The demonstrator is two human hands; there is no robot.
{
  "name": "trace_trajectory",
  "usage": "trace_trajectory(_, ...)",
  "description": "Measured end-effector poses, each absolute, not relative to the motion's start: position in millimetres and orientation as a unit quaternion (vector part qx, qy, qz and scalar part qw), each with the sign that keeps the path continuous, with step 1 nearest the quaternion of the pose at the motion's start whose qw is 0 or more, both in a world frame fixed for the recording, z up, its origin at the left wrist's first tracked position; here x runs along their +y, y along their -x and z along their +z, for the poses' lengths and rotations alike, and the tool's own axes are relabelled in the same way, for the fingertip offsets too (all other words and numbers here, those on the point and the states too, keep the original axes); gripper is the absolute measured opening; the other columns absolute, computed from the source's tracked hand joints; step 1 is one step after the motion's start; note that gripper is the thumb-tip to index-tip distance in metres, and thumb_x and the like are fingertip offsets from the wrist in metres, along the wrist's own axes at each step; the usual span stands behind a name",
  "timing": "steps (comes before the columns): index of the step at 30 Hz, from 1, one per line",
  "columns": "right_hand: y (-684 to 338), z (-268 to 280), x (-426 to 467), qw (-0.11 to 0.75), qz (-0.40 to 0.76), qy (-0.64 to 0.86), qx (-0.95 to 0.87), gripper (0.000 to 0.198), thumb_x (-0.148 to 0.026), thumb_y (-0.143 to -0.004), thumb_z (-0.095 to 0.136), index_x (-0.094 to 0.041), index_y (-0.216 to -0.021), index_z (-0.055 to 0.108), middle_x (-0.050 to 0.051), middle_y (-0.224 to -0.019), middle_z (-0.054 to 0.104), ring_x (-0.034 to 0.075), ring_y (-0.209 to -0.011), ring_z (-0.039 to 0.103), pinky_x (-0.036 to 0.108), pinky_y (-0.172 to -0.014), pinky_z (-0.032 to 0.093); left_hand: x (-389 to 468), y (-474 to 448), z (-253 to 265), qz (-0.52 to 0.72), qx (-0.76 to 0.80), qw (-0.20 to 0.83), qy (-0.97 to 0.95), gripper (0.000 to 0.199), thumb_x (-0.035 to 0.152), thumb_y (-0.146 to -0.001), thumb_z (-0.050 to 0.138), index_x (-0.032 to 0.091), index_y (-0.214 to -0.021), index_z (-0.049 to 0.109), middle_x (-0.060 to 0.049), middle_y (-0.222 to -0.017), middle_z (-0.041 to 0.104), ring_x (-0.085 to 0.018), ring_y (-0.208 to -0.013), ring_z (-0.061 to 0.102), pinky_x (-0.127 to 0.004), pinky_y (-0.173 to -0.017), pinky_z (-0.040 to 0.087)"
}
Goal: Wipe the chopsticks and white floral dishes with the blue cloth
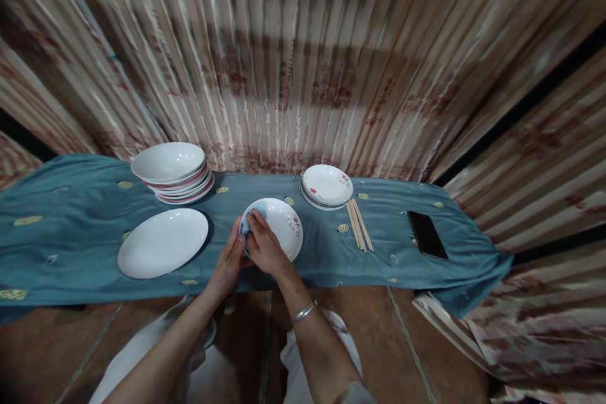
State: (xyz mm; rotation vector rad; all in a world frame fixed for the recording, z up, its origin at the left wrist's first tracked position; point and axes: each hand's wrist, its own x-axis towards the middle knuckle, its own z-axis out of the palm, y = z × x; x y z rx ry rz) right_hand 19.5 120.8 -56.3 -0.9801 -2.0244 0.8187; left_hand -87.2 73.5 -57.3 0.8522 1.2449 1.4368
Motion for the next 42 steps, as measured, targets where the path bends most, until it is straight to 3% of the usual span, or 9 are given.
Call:
trace_trajectory(4, -22, -61, 136, 0.359, 0.28, 0.413, -0.789, 0.053, -0.018, -0.09, 0.037, -0.011, -0.143, 0.036, 0.014, -0.154, 0.026, 0.024, -0.143, 0.023, 0.045, -0.118, 0.02, 73, 87, -54, 0.59, 0.514, 0.535, -0.317, 0.064, 0.039, -0.082, 0.062, 0.032, -0.142, 0.041, -0.003, -0.151, 0.038, -0.029, -0.126, 0.05, -0.035, -0.082, 0.057)
trace_trajectory(9, -39, -66, 151, 0.348, 0.223, 0.442, -0.796, 0.051, -0.008, -0.088, 0.036, -0.013, -0.138, 0.044, 0.013, -0.15, 0.034, 0.022, -0.14, 0.029, 0.043, -0.117, 0.024, 72, 86, -50, 0.575, 0.504, 0.571, -0.3, 0.07, 0.042, -0.082, 0.062, 0.035, -0.145, 0.032, -0.004, -0.15, 0.039, -0.029, -0.109, 0.062, -0.036, -0.066, 0.061)
trace_trajectory(15, -64, -69, 146, 0.278, 0.166, 0.483, -0.814, 0.053, -0.005, -0.08, 0.044, -0.005, -0.132, 0.049, 0.021, -0.143, 0.043, 0.026, -0.136, 0.037, 0.043, -0.116, 0.028, 72, 87, -53, 0.57, 0.505, 0.57, -0.309, 0.071, 0.047, -0.081, 0.061, 0.035, -0.145, 0.033, -0.005, -0.15, 0.039, -0.029, -0.108, 0.062, -0.035, -0.064, 0.06)
trace_trajectory(20, -78, -70, 132, 0.234, 0.154, 0.514, -0.811, 0.05, -0.002, -0.08, 0.041, -0.013, -0.127, 0.055, 0.016, -0.135, 0.053, 0.022, -0.125, 0.049, 0.038, -0.106, 0.041, 71, 87, -53, 0.575, 0.502, 0.568, -0.309, 0.072, 0.049, -0.081, 0.061, 0.036, -0.145, 0.032, -0.004, -0.15, 0.039, -0.027, -0.103, 0.064, -0.032, -0.063, 0.06)
trace_trajectory(24, -86, -67, 117, 0.201, 0.168, 0.518, -0.814, 0.045, -0.003, -0.081, 0.042, -0.016, -0.12, 0.06, 0.013, -0.129, 0.059, 0.022, -0.12, 0.054, 0.038, -0.103, 0.042, 71, 85, -51, 0.573, 0.507, 0.569, -0.303, 0.074, 0.049, -0.081, 0.061, 0.037, -0.146, 0.029, -0.004, -0.148, 0.04, -0.025, -0.099, 0.066, -0.032, -0.062, 0.059)
trace_trajectory(31, -83, -52, 95, 0.229, 0.224, 0.472, -0.822, 0.036, -0.006, -0.077, 0.048, -0.021, -0.099, 0.072, 0.006, -0.11, 0.07, 0.021, -0.103, 0.064, 0.034, -0.094, 0.048, 72, 83, -52, 0.578, 0.513, 0.556, -0.306, 0.074, 0.049, -0.081, 0.06, 0.035, -0.147, 0.028, -0.006, -0.146, 0.043, -0.025, -0.098, 0.066, -0.031, -0.059, 0.059)
trace_trajectory(38, -59, -49, 96, 0.324, 0.331, 0.408, -0.787, 0.032, -0.006, -0.075, 0.052, -0.023, -0.091, 0.073, 0.002, -0.098, 0.072, 0.018, -0.095, 0.065, 0.029, -0.088, 0.049, 71, 84, -53, 0.587, 0.527, 0.526, -0.318, 0.071, 0.045, -0.08, 0.063, 0.031, -0.144, 0.036, -0.005, -0.134, 0.057, -0.023, -0.097, 0.065, -0.026, -0.06, 0.058)
trace_trajectory(42, -44, -46, 101, 0.369, 0.347, 0.407, -0.76, 0.026, -0.008, -0.076, 0.055, -0.021, -0.089, 0.072, 0.003, -0.097, 0.071, 0.019, -0.094, 0.065, 0.03, -0.088, 0.048, 72, 85, -56, 0.583, 0.536, 0.509, -0.337, 0.07, 0.047, -0.081, 0.061, 0.031, -0.145, 0.036, -0.005, -0.138, 0.053, -0.023, -0.103, 0.063, -0.024, -0.061, 0.057)
